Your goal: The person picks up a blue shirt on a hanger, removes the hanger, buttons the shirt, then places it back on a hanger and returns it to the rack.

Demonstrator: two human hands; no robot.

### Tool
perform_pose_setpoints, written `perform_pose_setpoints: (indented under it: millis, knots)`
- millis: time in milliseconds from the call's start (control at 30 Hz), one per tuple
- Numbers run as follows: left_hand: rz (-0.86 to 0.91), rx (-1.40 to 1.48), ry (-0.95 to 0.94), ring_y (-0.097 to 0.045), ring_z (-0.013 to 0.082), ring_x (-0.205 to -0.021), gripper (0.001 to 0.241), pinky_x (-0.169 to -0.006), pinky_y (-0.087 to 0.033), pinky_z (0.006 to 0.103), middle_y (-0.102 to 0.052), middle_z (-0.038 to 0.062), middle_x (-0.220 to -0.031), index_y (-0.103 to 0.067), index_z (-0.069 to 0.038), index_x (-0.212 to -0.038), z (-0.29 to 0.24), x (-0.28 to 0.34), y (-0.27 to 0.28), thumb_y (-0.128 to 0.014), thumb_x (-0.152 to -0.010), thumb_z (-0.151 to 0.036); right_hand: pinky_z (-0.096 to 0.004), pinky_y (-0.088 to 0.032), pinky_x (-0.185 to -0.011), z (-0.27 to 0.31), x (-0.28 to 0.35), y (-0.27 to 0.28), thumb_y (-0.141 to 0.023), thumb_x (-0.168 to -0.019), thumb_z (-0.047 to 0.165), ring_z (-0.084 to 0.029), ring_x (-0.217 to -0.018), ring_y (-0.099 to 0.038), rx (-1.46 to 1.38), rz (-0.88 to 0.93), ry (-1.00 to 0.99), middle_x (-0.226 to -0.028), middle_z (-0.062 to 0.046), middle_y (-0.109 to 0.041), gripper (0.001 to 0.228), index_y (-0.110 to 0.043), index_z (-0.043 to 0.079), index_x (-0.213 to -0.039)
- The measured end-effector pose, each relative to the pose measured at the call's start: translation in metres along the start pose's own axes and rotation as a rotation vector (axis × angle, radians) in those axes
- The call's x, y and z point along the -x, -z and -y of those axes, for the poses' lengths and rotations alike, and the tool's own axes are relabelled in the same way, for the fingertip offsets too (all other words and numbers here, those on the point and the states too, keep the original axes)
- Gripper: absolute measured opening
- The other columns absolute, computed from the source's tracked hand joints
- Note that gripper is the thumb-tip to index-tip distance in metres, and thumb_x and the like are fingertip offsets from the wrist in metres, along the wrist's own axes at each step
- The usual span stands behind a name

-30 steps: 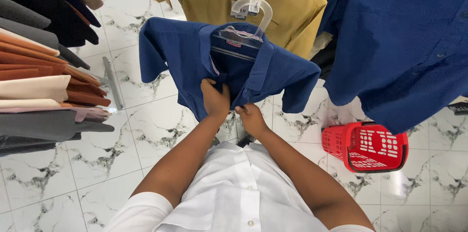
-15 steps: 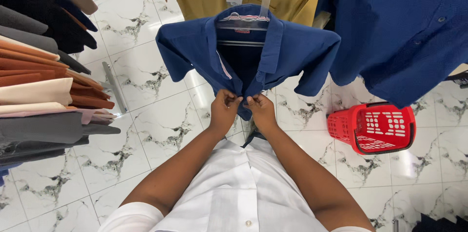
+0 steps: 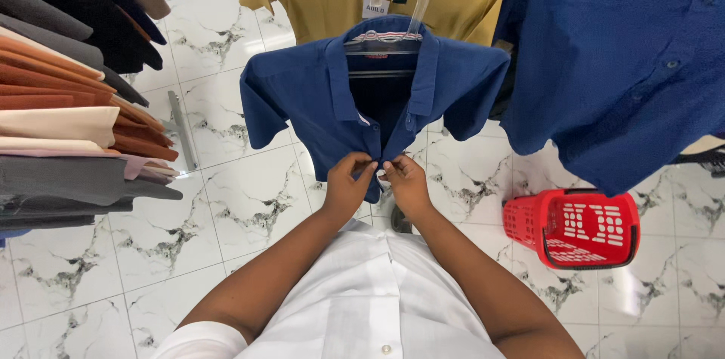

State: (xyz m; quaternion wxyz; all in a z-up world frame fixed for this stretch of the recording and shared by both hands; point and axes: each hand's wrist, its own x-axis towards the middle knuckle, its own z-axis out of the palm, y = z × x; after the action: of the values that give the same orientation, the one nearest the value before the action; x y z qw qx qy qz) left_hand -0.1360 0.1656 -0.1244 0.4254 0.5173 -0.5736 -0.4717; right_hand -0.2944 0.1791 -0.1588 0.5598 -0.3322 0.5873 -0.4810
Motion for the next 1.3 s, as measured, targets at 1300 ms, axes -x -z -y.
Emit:
perform_pose_setpoints:
  millis: [1300]
  knots:
    - [-0.223, 0.01, -0.058, -0.074, 0.0213, -0.085, 0.008, -0.067, -0.061, 0.029, -0.075, 0.011, -0.093, -0.079, -0.001, -0.101, -0.052, 0.01, -0.075, -0.074, -0.095, -0.001, -0.039, -0.068, -0.071, 0.073, 0.008, 0.075, -0.066, -0.098, -0.002, -0.027, -0.095, -0.075, 0.113, 0.22, 0.149, -0.096, -0.019, -0.072, 0.012, -0.077, -0.007, -0.102]
